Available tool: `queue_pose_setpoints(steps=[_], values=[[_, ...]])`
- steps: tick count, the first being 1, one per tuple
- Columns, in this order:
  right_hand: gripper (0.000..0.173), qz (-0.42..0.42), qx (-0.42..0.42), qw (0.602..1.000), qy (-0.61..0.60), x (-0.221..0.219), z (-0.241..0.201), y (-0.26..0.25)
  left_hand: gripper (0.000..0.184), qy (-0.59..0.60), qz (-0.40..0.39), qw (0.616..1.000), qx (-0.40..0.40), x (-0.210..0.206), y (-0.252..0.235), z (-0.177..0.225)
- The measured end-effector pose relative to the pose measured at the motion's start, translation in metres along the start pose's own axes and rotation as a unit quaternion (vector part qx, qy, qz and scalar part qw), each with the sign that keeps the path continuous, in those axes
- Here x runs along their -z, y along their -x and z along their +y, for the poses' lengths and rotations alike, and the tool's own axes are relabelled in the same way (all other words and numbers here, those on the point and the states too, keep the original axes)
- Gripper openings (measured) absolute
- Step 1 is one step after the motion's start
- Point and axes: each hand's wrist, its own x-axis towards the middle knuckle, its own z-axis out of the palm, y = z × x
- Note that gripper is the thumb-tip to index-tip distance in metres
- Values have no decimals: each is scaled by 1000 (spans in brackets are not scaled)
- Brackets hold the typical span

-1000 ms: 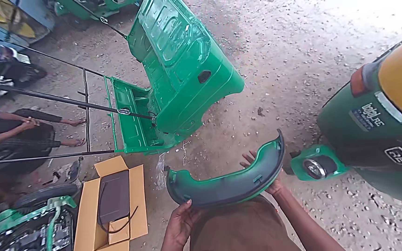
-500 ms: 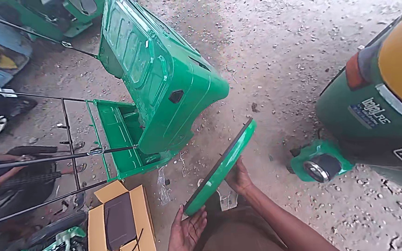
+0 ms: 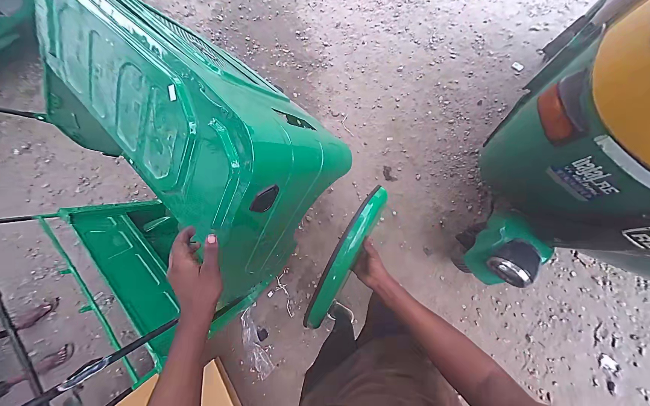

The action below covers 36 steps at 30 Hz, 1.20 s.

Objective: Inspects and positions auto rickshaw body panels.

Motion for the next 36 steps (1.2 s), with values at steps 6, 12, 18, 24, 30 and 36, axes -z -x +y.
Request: queue_pose_setpoints(steps=[6, 12, 18, 24, 30, 36], values=[[64, 39, 4, 999, -10, 3, 6, -118, 88, -160, 5, 982, -101, -65, -92, -63], [73, 55, 15, 998, -39, 25, 7, -212, 103, 6, -15, 997, -79, -70, -96, -106], [68, 90, 8, 992, -91, 26, 20, -251, 118, 207, -15, 978, 38, -68, -83, -114], [71, 93, -8, 993, -66, 32, 33, -277, 68, 219, -46, 971, 87, -51, -59, -118], [77, 100, -16, 993, -68, 32, 37, -281, 31, 246, -179, 946, 114, -41, -50, -77], [70, 88, -13, 993, -73, 35, 37, -280, 26, -33, -144, 986, 78, -34, -41, -77]])
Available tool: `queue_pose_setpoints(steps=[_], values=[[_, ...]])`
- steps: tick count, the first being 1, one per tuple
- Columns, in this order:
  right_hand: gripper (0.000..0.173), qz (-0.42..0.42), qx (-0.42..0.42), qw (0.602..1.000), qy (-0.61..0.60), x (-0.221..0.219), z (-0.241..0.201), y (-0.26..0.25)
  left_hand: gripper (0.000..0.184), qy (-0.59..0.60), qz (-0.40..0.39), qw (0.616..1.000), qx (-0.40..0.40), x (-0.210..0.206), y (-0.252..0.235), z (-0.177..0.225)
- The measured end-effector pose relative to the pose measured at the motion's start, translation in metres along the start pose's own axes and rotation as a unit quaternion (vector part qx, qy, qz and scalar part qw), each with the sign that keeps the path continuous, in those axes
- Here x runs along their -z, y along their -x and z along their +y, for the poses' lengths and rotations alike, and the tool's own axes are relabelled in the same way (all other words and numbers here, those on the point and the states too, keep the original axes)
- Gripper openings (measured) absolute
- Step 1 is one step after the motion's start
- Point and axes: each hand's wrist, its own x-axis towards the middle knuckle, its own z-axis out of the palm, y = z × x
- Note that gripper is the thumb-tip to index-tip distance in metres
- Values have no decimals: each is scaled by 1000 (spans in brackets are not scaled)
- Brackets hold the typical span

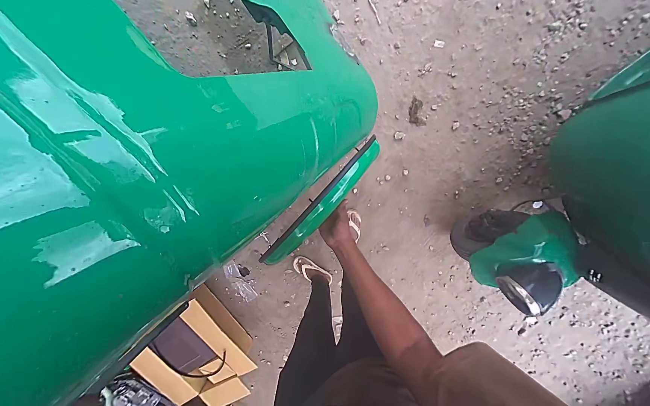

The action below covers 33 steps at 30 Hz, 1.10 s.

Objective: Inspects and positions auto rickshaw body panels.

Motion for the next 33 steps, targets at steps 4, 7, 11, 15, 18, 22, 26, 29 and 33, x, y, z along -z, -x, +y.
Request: queue_pose_setpoints(steps=[4, 7, 11, 15, 18, 22, 26, 29, 33], values=[[73, -5, 2, 1000, 2, -3, -2, 0, 25, -130, 17, 991, -36, 14, 13, -57], [72, -3, 2, 1000, -1, 0, -1, -2, 26, -161, 13, 986, -34, 14, 11, -51], [66, -9, -4, 1000, -13, 3, -3, -1, 26, -156, -15, 987, -22, 21, 15, -63], [67, -11, 4, 1000, -13, -1, -6, 1, 26, 148, -1, 987, 66, 19, 14, -66], [69, -5, 1, 1000, 7, 1, -8, -2, 27, 304, -69, 948, 54, 24, 8, -82], [71, -14, -1, 1000, 15, 3, -7, -5, 24, 214, -45, 975, 48, 20, 7, -65], [67, -12, -5, 1000, 11, 2, -5, -2, 28, 89, -52, 995, -4, 39, 26, -130], [71, -17, -11, 999, 28, -2, -6, -2, 30, 124, -64, 990, 18, 34, 20, -104], [72, -36, -11, 998, 50, -7, -5, -2, 30, 152, -63, 986, 15, 19, 6, -52]])
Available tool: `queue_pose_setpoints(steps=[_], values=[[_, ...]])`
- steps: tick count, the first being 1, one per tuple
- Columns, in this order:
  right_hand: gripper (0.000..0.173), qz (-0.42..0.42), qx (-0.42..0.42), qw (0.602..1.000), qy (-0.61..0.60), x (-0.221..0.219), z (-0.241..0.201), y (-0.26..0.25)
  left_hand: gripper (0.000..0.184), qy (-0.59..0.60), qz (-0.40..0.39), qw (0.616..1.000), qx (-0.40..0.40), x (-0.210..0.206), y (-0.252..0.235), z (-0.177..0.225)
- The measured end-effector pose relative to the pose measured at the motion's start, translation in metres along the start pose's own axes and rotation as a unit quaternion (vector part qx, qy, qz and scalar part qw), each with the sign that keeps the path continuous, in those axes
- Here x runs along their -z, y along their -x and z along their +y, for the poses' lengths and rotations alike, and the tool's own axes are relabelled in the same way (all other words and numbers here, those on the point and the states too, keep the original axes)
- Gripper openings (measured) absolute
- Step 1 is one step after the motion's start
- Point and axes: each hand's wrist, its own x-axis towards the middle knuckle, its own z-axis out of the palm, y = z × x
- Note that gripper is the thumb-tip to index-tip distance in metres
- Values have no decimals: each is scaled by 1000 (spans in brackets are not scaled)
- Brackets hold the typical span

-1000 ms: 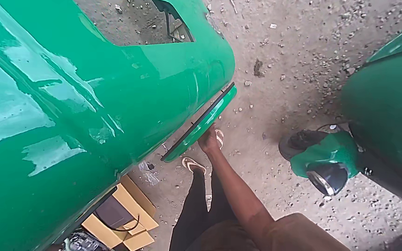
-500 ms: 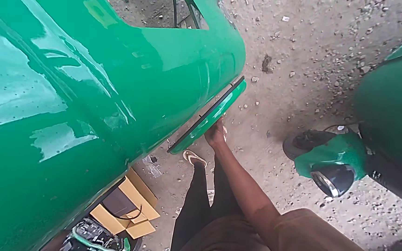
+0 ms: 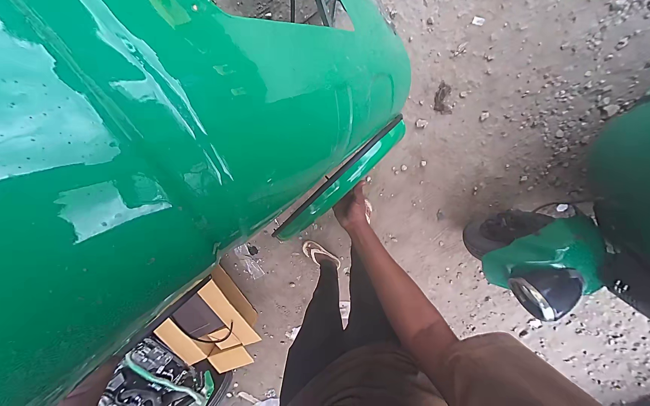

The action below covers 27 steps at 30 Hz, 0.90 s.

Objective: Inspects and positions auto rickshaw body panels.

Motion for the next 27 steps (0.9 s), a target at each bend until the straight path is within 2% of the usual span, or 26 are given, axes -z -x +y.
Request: queue_pose_setpoints(steps=[2, 5, 6, 8, 11, 13, 15, 17, 19, 21, 22, 23, 24, 25, 27], values=[[71, -1, -4, 1000, 3, -1, -1, 0, 29, -42, 18, 999, -8, -11, -2, 13], [66, 8, 2, 1000, -12, 3, 2, -3, 24, -232, 59, 971, -2, -28, -6, 35], [65, 9, 5, 1000, -17, 4, 4, -6, 20, -255, 71, 964, 0, -36, -10, 47], [65, 4, 15, 1000, -14, 6, 4, -11, 17, -190, 68, 979, -18, -38, -12, 50], [68, 0, 33, 999, 4, 9, 5, -13, 18, -85, 56, 992, -80, -25, -8, 19], [69, 0, 42, 999, 16, 10, 7, -16, 15, -58, 92, 992, -66, -35, -10, 27], [69, -7, 51, 999, 14, 15, 11, -21, 16, -103, 96, 989, -47, -49, -16, 55], [71, -11, 62, 998, -16, 23, 18, -32, 22, -99, 64, 991, -60, -52, -19, 63], [70, -11, 61, 998, -23, 26, 20, -35, 20, -142, 86, 982, -93, -59, -21, 65], [70, -11, 55, 998, -21, 25, 20, -35, 25, -197, 36, 968, -153, -58, -32, 72], [71, -16, 52, 998, -17, 24, 20, -33, 26, -195, 113, 973, -50, -85, -39, 103], [73, -19, 50, 999, -9, 23, 19, -30, 23, -196, 151, 966, 78, -108, -51, 142], [73, -21, 47, 999, 4, 19, 17, -27, 22, -121, 274, 925, 232, -144, -74, 183], [72, -22, 43, 999, 22, 15, 15, -22, 20, -40, 268, 931, 244, -144, -77, 192], [72, -19, 54, 998, 3, 18, 18, -26, 16, 55, 225, 960, 155, -129, -67, 167]])
